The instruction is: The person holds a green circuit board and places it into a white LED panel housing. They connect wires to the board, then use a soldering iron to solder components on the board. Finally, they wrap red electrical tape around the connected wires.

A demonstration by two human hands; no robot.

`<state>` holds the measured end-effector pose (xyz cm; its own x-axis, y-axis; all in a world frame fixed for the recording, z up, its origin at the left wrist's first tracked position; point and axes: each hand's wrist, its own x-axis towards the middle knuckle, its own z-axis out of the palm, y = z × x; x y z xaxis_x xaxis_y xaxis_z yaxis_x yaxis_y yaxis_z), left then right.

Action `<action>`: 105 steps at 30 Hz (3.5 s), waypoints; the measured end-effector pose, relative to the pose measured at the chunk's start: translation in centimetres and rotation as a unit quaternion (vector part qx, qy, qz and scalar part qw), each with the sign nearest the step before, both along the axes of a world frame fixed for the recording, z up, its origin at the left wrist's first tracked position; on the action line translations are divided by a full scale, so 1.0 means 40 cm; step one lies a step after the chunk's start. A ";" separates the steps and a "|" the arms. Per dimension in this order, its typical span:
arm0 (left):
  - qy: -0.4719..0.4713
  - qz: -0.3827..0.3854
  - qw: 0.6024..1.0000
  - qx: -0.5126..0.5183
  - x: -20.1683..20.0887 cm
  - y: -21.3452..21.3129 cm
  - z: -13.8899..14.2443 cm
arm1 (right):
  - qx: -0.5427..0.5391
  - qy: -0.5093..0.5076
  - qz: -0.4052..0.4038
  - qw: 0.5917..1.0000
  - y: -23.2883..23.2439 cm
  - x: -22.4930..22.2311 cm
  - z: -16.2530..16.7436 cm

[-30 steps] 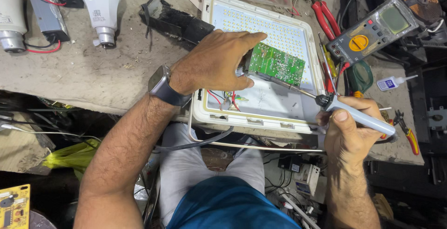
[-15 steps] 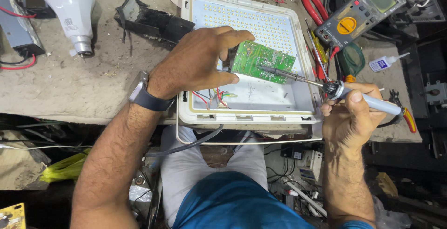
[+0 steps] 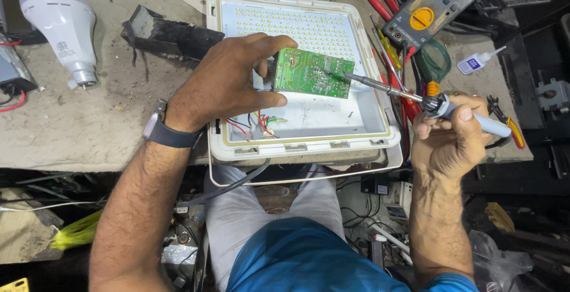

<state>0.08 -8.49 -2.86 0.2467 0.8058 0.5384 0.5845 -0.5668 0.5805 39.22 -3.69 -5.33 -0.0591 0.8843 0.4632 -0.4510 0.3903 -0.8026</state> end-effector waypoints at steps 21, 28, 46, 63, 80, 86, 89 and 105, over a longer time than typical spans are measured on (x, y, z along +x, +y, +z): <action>-0.004 -0.007 1.000 0.013 0.009 -0.017 0.021 | -0.038 0.018 -0.023 0.999 -0.027 0.012 -0.056; 0.001 0.006 1.000 0.008 0.016 -0.017 0.022 | -0.029 -0.016 -0.052 0.998 -0.068 0.005 -0.039; -0.019 0.014 0.999 -0.046 0.032 -0.022 0.039 | 0.000 -0.050 -0.112 0.992 -0.084 0.008 -0.052; -0.016 0.032 0.998 -0.058 0.025 -0.021 0.032 | -0.019 -0.068 -0.083 0.994 -0.052 -0.013 -0.060; -0.005 0.023 0.999 -0.035 0.016 -0.013 0.023 | -0.014 -0.067 -0.066 0.995 -0.035 -0.011 -0.076; -0.006 0.026 0.999 -0.042 0.015 -0.013 0.024 | -0.040 -0.061 -0.052 0.996 -0.031 -0.002 -0.072; -0.005 0.030 0.999 -0.037 0.016 -0.012 0.024 | -0.042 -0.060 -0.053 0.996 -0.029 -0.001 -0.074; -0.002 0.029 0.999 -0.032 0.011 -0.006 0.018 | -0.037 -0.062 -0.039 0.997 -0.030 0.001 -0.066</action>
<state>0.51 -8.73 -2.13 0.1960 0.8518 0.4859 0.6135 -0.4930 0.6169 39.26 -4.88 -7.97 -0.0413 0.9200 0.3898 -0.3173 0.3578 -0.8782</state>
